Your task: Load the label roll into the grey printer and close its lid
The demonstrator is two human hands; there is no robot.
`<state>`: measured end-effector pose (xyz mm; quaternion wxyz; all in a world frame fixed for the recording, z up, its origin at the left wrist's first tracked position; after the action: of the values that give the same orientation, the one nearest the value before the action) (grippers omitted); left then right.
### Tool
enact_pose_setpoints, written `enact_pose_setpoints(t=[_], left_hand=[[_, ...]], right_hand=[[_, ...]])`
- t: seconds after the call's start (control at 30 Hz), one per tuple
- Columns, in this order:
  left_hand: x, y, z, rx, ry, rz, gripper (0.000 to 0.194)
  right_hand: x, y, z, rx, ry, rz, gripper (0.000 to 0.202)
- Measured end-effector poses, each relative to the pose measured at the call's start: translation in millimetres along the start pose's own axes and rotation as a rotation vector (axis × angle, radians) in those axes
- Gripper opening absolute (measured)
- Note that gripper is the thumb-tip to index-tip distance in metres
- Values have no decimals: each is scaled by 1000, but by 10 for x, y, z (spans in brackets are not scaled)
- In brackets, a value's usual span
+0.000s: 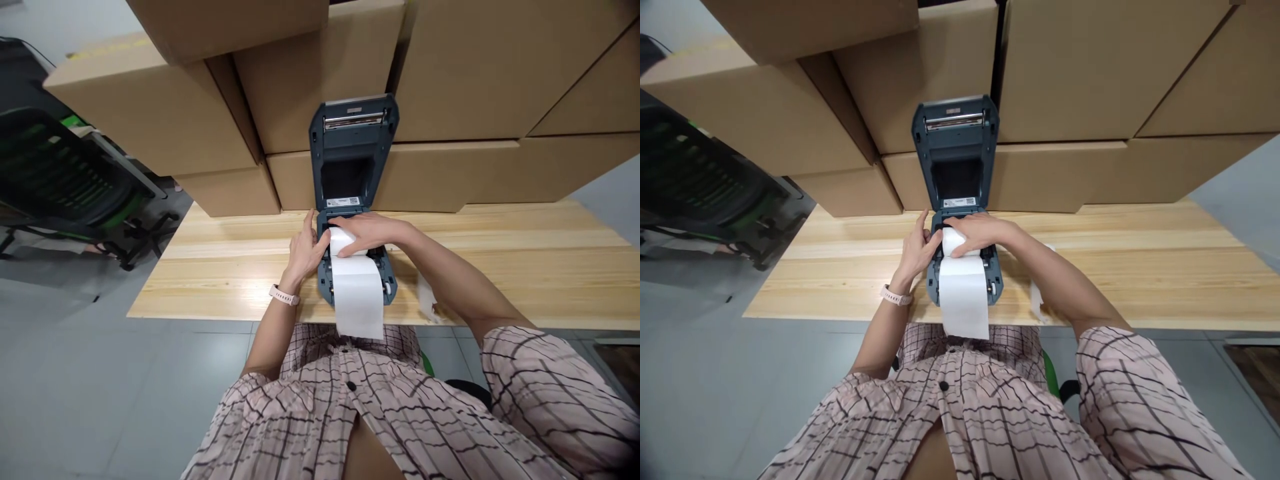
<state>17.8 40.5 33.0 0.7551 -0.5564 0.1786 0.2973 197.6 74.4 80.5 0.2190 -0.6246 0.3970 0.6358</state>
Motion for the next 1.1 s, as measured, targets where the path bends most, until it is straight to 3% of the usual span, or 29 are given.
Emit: enact_pose_setpoints(t=[0.13,0.27,0.4,0.5,0.6,0.73,0.93,1.03,1.1], left_hand=[[3,1,-11,-22,-7,-11,78],[3,-3,-14,-24,7,-21,78],[-6,-13,-17,-18,8,-20,77],[-14,-28,-22,-23,10,-18,76],[-22,-44,-21,-29,5,-15,72],[-23,-45,-14,-33,3,-13,66],[-21,-25,-19,-23,-6,-30,64],[-25,-26,-25,-17,1,-20,68],[-31,-32,-27,-10,4,-14,68]], right_hand=[[-114,8,-39,-44,5,97,102],[-485,54,-334,-179,-70,233,99],[-892,-40,-845,-259,-249,348,96],[-994,-307,-1158,-167,-415,370,97],[-851,-669,-1253,71,-469,339,98],[-451,-1077,-1091,319,-507,428,100],[119,-1343,-800,383,-566,657,103],[304,-1438,-917,458,-557,815,103],[396,-1523,-1143,512,-606,955,93]])
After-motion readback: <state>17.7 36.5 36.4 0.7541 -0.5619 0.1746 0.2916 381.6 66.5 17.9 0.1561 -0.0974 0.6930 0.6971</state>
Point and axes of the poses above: each hand's wrist, its own z-axis towards the middle knuckle, its own x-axis out of the palm, y = z × x, the point moved 3 cm from there along z, towards the middle knuckle, and after that the axes turned 11 degrees about -y, right-handed, at the moved point
